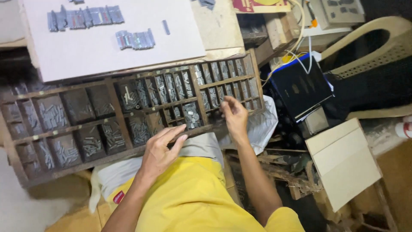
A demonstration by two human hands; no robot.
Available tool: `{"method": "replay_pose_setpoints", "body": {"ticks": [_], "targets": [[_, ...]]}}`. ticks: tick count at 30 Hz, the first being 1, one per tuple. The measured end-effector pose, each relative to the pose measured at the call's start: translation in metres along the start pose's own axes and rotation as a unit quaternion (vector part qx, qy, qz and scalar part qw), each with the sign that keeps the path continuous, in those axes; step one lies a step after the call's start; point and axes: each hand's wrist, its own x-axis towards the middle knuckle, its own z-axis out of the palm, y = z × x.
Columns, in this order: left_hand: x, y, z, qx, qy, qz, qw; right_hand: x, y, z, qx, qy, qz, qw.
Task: Selecting individual metal type characters from a wooden case and arranging them on a workspace for printing.
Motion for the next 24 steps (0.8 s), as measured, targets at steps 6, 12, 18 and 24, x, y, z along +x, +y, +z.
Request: {"method": "replay_pose_setpoints", "body": {"ticks": [6,12,18,24], "targets": [[0.010,0.012,0.013,0.044,0.049,0.133,0.989,-0.065,-0.058,0.017,0.271,-0.100,0.122,0.949],[0.005,0.016,0.010,0.061,0.090,0.162,0.981,-0.086,-0.082,0.025,0.287,-0.119,0.062,0.948],[0.001,0.018,0.002,-0.005,0.092,0.158,0.983,-0.092,-0.120,0.021,0.231,-0.144,0.005,0.962],[-0.003,0.019,0.001,-0.028,0.078,0.150,0.985,-0.097,-0.098,0.026,0.319,-0.148,0.051,0.935]]}}
